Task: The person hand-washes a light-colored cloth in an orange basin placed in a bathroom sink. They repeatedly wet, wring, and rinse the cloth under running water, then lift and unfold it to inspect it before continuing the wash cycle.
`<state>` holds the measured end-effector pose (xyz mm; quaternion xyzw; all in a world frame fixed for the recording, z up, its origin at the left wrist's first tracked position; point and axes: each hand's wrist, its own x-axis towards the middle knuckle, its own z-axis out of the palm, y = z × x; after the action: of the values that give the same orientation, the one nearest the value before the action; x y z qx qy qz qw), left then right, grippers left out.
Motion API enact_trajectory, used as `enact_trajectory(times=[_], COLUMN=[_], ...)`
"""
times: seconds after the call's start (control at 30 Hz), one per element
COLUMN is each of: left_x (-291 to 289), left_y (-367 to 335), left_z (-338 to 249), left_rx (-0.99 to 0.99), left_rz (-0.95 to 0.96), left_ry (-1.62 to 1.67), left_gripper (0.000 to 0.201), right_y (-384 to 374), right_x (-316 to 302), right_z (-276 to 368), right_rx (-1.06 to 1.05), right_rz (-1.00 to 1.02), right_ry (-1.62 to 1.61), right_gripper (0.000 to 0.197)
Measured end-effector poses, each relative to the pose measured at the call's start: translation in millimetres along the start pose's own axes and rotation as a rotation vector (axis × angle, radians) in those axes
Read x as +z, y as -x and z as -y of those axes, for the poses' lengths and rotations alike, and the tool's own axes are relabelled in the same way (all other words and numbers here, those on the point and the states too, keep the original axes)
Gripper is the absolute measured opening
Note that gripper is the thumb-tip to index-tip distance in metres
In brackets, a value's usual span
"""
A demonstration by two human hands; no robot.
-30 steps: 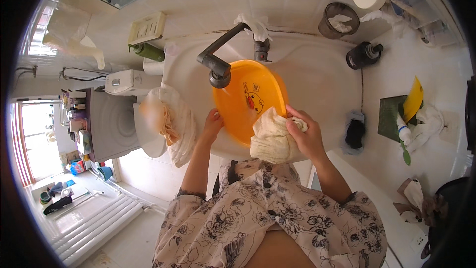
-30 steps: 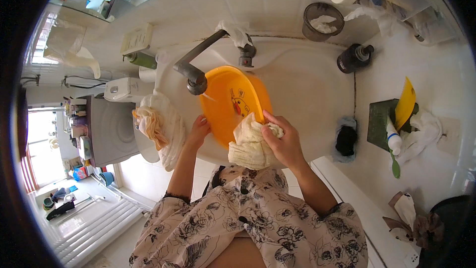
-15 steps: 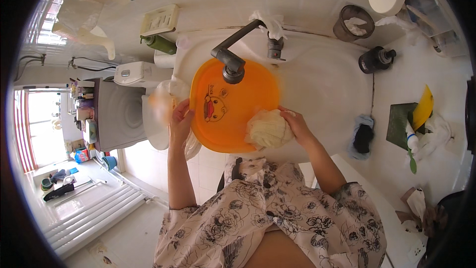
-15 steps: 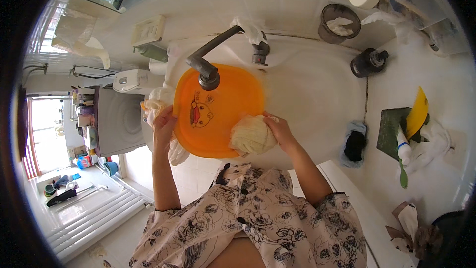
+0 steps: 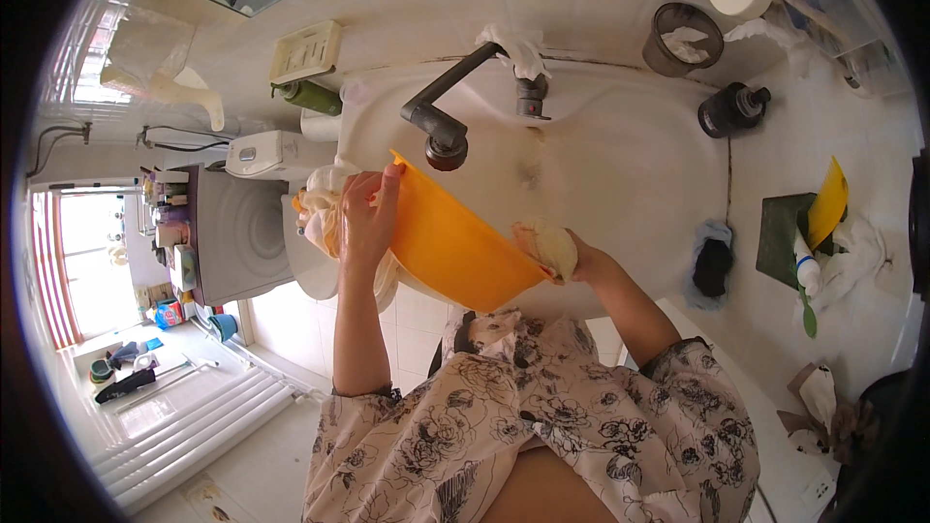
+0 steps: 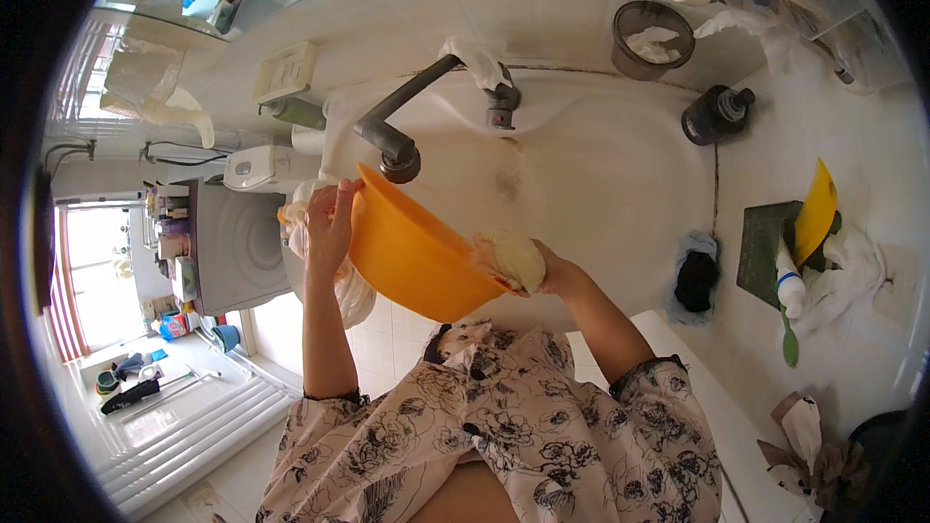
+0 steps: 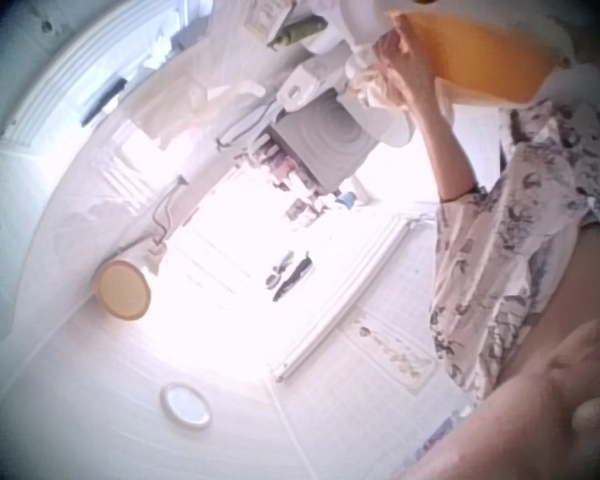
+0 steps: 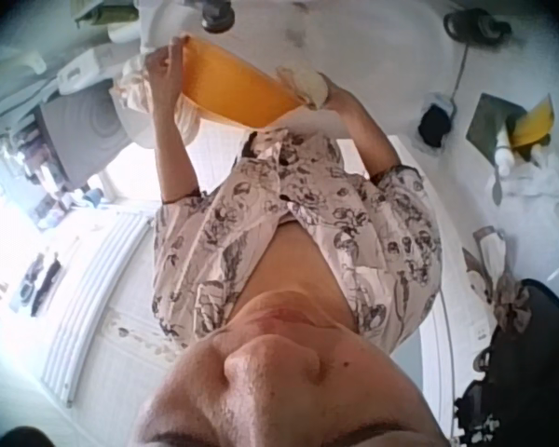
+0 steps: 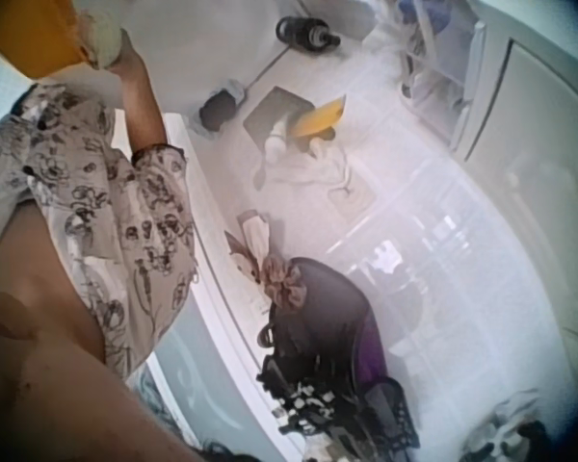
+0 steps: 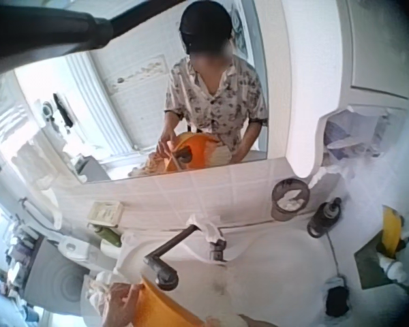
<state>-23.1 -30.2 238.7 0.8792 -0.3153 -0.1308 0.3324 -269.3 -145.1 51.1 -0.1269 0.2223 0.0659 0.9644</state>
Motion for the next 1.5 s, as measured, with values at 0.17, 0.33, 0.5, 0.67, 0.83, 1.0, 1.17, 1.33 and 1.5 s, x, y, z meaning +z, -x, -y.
enact_trajectory(times=[0.17,0.33,0.5,0.67,0.83,1.0,1.17,1.33,1.5], left_x=[13,90,139,171,165,182,214,191,171], left_y=[9,23,21,11,16,1,-16,-27,-15], left_z=[37,143,170,185,121,123,162,127,98], left_rx=[-0.22,-0.188,-0.335,-0.171,0.267,-0.479,-0.392,-0.45,-0.292], left_rz=[0.215,0.302,0.306,0.08,-0.268,0.537,0.444,0.41,0.767], left_ry=[0.165,0.534,0.615,0.398,-0.132,0.559,0.879,1.144,0.48], left_gripper=[0.041,0.026,0.027,0.029,0.029,0.024,0.018,0.015,0.022], right_y=[35,47,40,13,-19,-62,-102,-145,-139], right_x=[-9,-15,-25,-21,31,55,67,60,33], right_z=[9,16,8,-17,-23,-30,-24,2,-5], right_rx=[-0.327,-0.519,-0.609,-0.929,-0.934,-0.85,-0.585,-0.672,-0.401], right_rz=[-0.435,-0.803,-0.893,-1.029,-0.917,-0.775,-0.654,-0.613,-0.811], right_ry=[0.268,0.467,0.705,0.98,1.021,1.204,1.174,0.921,0.781], right_gripper=[0.035,0.035,0.038,0.037,0.034,0.031,0.026,0.032,0.027])
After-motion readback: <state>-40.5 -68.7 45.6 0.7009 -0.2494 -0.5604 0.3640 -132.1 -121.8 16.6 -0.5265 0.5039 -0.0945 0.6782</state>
